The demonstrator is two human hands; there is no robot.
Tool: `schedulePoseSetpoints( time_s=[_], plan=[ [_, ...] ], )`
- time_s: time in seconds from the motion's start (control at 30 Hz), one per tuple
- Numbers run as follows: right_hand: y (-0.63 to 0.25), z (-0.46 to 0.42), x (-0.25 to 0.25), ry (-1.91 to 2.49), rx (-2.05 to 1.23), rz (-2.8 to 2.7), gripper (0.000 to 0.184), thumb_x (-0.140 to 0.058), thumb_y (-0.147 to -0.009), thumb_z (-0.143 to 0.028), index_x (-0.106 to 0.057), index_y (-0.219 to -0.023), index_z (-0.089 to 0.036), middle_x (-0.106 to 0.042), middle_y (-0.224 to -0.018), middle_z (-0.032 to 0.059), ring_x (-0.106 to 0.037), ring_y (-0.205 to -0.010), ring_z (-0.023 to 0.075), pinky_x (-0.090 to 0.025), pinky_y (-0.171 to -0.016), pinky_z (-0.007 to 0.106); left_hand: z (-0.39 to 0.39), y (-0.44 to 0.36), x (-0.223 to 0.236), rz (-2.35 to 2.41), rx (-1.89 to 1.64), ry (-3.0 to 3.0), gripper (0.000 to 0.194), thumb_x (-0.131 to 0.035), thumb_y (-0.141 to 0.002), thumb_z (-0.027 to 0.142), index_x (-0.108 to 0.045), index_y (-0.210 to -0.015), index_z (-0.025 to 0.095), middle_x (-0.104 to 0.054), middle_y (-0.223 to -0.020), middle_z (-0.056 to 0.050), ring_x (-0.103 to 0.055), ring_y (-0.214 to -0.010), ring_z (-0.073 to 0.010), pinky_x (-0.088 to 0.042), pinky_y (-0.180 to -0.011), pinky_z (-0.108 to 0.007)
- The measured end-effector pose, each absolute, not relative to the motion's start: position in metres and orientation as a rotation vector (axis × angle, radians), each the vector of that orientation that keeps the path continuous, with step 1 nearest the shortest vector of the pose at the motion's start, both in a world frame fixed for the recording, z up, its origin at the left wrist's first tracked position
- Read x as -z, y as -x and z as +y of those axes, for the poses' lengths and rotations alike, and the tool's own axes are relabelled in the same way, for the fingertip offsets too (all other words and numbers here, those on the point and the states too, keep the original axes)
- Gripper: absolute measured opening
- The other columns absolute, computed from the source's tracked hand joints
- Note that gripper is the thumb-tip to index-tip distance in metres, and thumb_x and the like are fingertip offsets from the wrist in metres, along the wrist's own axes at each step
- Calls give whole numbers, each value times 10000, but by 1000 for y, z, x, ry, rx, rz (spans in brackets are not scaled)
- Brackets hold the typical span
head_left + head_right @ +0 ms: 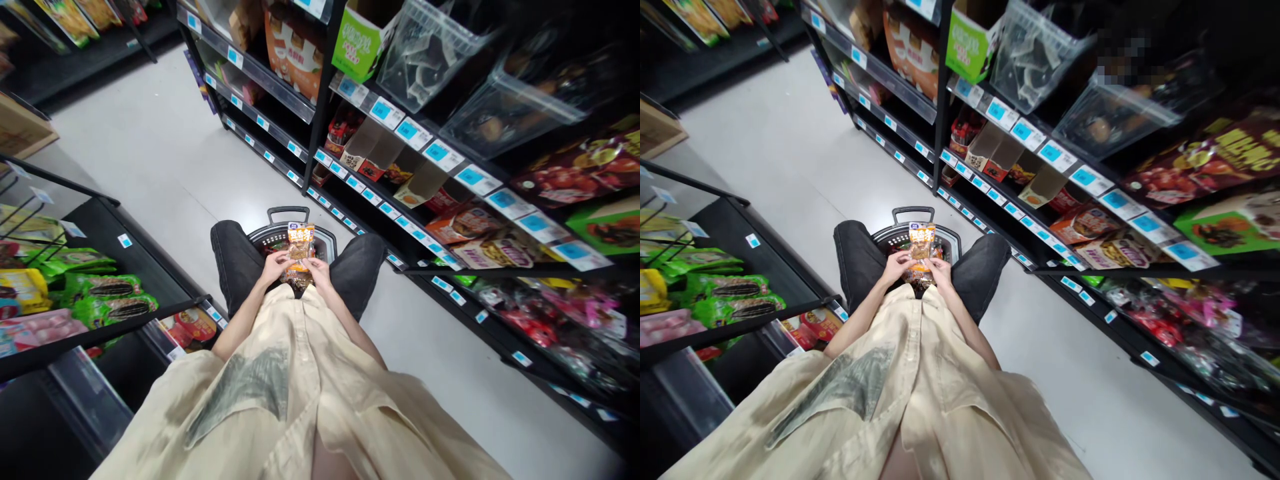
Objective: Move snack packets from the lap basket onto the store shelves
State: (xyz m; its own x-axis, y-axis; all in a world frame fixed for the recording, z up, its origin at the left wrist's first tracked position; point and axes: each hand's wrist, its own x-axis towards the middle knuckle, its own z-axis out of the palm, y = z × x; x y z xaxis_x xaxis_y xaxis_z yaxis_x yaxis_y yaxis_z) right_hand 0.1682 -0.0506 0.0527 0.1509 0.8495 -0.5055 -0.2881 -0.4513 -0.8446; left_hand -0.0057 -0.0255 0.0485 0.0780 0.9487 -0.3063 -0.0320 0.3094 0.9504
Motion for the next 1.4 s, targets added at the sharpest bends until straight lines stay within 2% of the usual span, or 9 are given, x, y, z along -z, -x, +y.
schedulePoseSetpoints(
  time_s=[0.23,0.37,0.57,0.7,0.77,0.83,1.07,1.4],
  plan=[
    [-169,-51,-50,1450,-1489,-605,381,-860,-594,-537,-751,-745,-205,-738,-714,15,-671,-679,182,-545,-696,302,-26,5,-52,1252,-949,-981,505,-892,-605,374,-713,-995,109,-750,-745,-36,-674,-648,-152,-578,-722,-308],
    [-168,-50,-53,1445,-1504,-584,401,-861,-588,-542,-740,-758,-199,-756,-782,27,-690,-731,195,-553,-716,307,-26,6,-51,1259,-948,-987,497,-884,-616,391,-713,-992,115,-751,-751,-40,-678,-656,-161,-583,-721,-317],
    [-165,-50,-60,1325,-1592,-575,492,-849,-636,-534,-748,-1000,-219,-781,-1007,52,-725,-924,240,-578,-827,337,-26,6,-50,1238,-922,-1017,513,-890,-620,382,-723,-1015,101,-744,-757,-54,-684,-684,-177,-579,-749,-334],
    [-165,-51,-58,1309,-1619,-590,515,-848,-639,-541,-749,-1025,-214,-772,-1088,67,-726,-987,268,-585,-874,380,-25,4,-52,1185,-935,-1046,528,-866,-658,422,-726,-1067,118,-763,-903,-85,-708,-811,-201,-573,-824,-343],
    [-164,-51,-55,1333,-1637,-606,541,-867,-613,-532,-752,-1029,-206,-774,-1083,70,-727,-999,279,-587,-888,398,-24,4,-53,1199,-981,-1017,518,-837,-690,462,-731,-1076,134,-764,-1006,-104,-711,-901,-218,-567,-869,-353],
    [-164,-52,-51,1337,-1670,-638,545,-880,-595,-518,-757,-1017,-197,-779,-1063,72,-731,-996,285,-583,-909,415,-23,4,-52,1254,-1037,-958,493,-817,-706,497,-744,-1035,137,-765,-1028,-114,-711,-930,-230,-565,-876,-360],
    [-162,-54,-49,1325,-1746,-636,502,-892,-595,-499,-754,-977,-205,-791,-994,57,-753,-908,280,-597,-881,422,-22,8,-49,1358,-1069,-718,459,-849,-653,496,-776,-921,131,-773,-853,-94,-691,-730,-197,-550,-682,-308],
    [-162,-54,-53,1290,-1787,-631,484,-885,-614,-502,-743,-955,-190,-796,-964,65,-758,-874,262,-593,-870,401,-21,10,-53,1305,-1111,-620,448,-863,-640,453,-791,-937,125,-766,-802,-79,-671,-670,-177,-529,-642,-290]
  ],
)
